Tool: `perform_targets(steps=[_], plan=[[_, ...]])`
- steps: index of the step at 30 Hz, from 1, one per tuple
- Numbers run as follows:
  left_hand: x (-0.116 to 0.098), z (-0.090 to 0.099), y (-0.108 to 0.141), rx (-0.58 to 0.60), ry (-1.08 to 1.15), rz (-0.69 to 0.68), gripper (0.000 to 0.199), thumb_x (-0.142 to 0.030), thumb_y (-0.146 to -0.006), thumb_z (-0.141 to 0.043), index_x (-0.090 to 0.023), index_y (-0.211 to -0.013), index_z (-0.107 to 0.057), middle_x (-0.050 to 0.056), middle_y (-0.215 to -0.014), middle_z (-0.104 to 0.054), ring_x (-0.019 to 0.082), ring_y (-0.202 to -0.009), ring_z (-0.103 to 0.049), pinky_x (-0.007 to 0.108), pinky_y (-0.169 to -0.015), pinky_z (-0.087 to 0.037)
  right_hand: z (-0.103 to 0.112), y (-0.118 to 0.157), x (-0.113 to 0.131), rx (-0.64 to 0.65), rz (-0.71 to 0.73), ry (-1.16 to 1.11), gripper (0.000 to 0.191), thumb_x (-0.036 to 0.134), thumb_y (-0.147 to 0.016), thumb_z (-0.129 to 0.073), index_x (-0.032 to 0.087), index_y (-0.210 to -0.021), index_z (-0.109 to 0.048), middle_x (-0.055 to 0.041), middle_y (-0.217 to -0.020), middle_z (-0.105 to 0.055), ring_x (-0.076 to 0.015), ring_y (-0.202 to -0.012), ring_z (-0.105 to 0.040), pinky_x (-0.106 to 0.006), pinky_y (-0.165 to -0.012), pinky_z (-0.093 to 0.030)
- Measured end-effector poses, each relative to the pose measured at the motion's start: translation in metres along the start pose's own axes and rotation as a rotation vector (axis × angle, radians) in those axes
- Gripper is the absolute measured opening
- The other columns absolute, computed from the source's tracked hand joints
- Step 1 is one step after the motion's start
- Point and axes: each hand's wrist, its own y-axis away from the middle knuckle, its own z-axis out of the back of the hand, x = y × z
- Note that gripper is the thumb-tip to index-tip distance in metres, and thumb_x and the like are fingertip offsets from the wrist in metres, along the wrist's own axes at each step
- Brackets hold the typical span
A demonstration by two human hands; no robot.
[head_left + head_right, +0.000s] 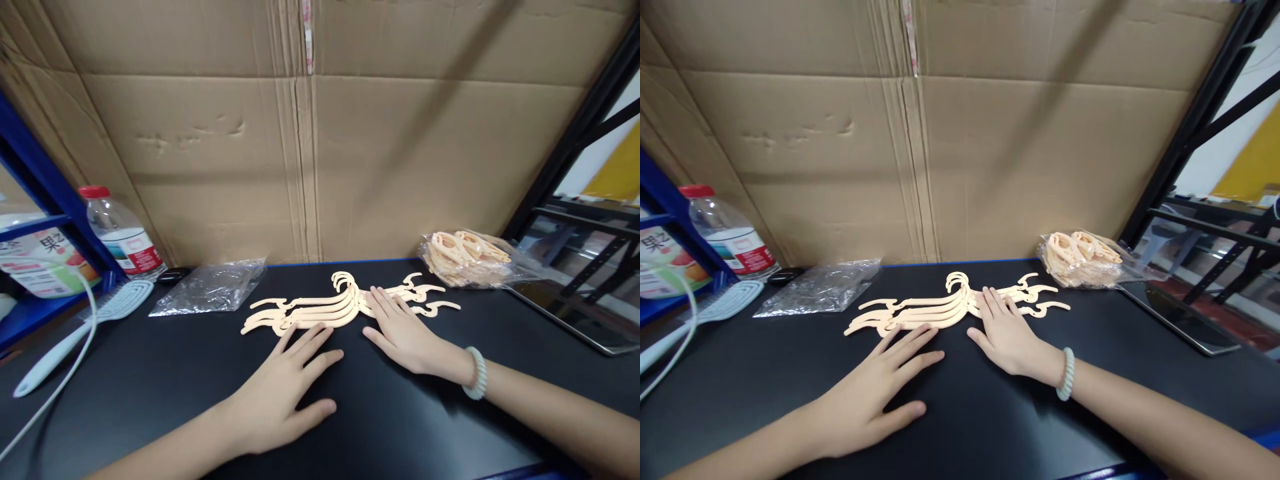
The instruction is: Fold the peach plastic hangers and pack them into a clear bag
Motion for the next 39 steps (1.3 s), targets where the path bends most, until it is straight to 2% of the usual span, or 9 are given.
perform_targets(steps=[4,9,14,20,25,31,35,37,39], plan=[[0.006,0.0,-0.006,0.017,-0.044,0.026,0.055,-0.04,-0.089,-0.055,-0.027,-0.141,-0.042,0.013,-0.152,-0.033,0.035,-0.141,-0.026,0.062,-0.112,-0.015,-0.001,-0.021,-0.004,0.023,-0.049,0.002,0.069,0.05,-0.097,-0.03,0.003,-0.147,-0.028,-0.0224,-0.151,-0.027,-0.032,-0.143,-0.02,-0.051,-0.114,-0.023],[0.004,0.001,-0.004,0.043,-0.066,0.051,0.054,-0.038,-0.09,-0.053,-0.028,-0.142,-0.041,0.011,-0.152,-0.034,0.035,-0.141,-0.025,0.063,-0.111,-0.015,-0.004,-0.039,-0.01,0.036,-0.06,0.009,0.066,0.046,-0.098,-0.027,0.002,-0.147,-0.028,-0.0228,-0.151,-0.027,-0.0325,-0.143,-0.02,-0.052,-0.114,-0.021],[0.005,0.001,-0.003,0.037,-0.064,0.04,0.053,-0.038,-0.091,-0.052,-0.028,-0.141,-0.04,0.011,-0.151,-0.037,0.034,-0.14,-0.029,0.063,-0.111,-0.016,-0.008,-0.044,-0.013,0.001,-0.066,0.013,0.066,0.048,-0.097,-0.026,0.004,-0.146,-0.03,-0.0214,-0.151,-0.029,-0.0325,-0.142,-0.021,-0.051,-0.113,-0.022],[0.007,-0.002,-0.003,0.027,-0.084,0.054,0.05,-0.041,-0.092,-0.05,-0.029,-0.14,-0.042,0.009,-0.15,-0.039,0.033,-0.14,-0.03,0.063,-0.112,-0.017,-0.006,-0.042,-0.009,0.019,-0.127,0.024,0.069,0.05,-0.097,-0.026,0.003,-0.147,-0.027,-0.0177,-0.154,-0.024,-0.031,-0.144,-0.018,-0.052,-0.114,-0.02],[0.006,-0.001,-0.003,0.008,-0.078,0.044,0.049,-0.04,-0.092,-0.051,-0.029,-0.138,-0.043,0.009,-0.149,-0.041,0.034,-0.138,-0.033,0.064,-0.111,-0.019,-0.007,-0.04,-0.007,-0.086,-0.112,0.102,0.066,0.045,-0.096,-0.031,0.0,-0.145,-0.032,-0.0178,-0.152,-0.03,-0.0327,-0.143,-0.02,-0.054,-0.114,-0.018],[0.008,-0.004,0.001,0.024,-0.096,0.04,0.046,-0.037,-0.093,-0.049,-0.027,-0.138,-0.044,0.009,-0.148,-0.041,0.032,-0.138,-0.032,0.064,-0.111,-0.018,-0.011,-0.036,-0.007,-0.212,-0.083,0.101,0.055,0.037,-0.096,-0.038,0.003,-0.138,-0.043,-0.0193,-0.145,-0.043,-0.0331,-0.138,-0.031,-0.05,-0.112,-0.026],[0.002,0.002,-0.005,-0.04,-0.082,-0.004,0.041,-0.032,-0.093,-0.05,-0.027,-0.134,-0.047,0.008,-0.143,-0.047,0.03,-0.136,-0.037,0.061,-0.112,-0.022,-0.01,-0.035,-0.009,-0.282,-0.022,0.063,0.046,0.034,-0.095,-0.041,0.008,-0.132,-0.05,-0.0173,-0.137,-0.052,-0.0328,-0.133,-0.038,-0.051,-0.11,-0.028],[-0.004,0.004,-0.007,-0.128,-0.038,-0.058,0.036,-0.028,-0.094,-0.048,-0.027,-0.13,-0.05,0.007,-0.139,-0.052,0.027,-0.133,-0.04,0.055,-0.113,-0.027,-0.008,-0.035,-0.009,-0.307,0.009,0.039,0.042,0.032,-0.094,-0.042,0.01,-0.129,-0.052,-0.0157,-0.134,-0.054,-0.0324,-0.13,-0.04,-0.051,-0.108,-0.03],[-0.005,-0.004,0.002,-0.252,0.024,-0.131,0.035,-0.024,-0.096,-0.044,-0.027,-0.13,-0.049,0.006,-0.135,-0.054,0.025,-0.132,-0.042,0.05,-0.112,-0.033,-0.006,-0.035,-0.01,-0.326,0.028,0.019,0.04,0.031,-0.094,-0.043,0.012,-0.128,-0.052,-0.015,-0.131,-0.056,-0.0318,-0.129,-0.042,-0.051,-0.107,-0.03]])
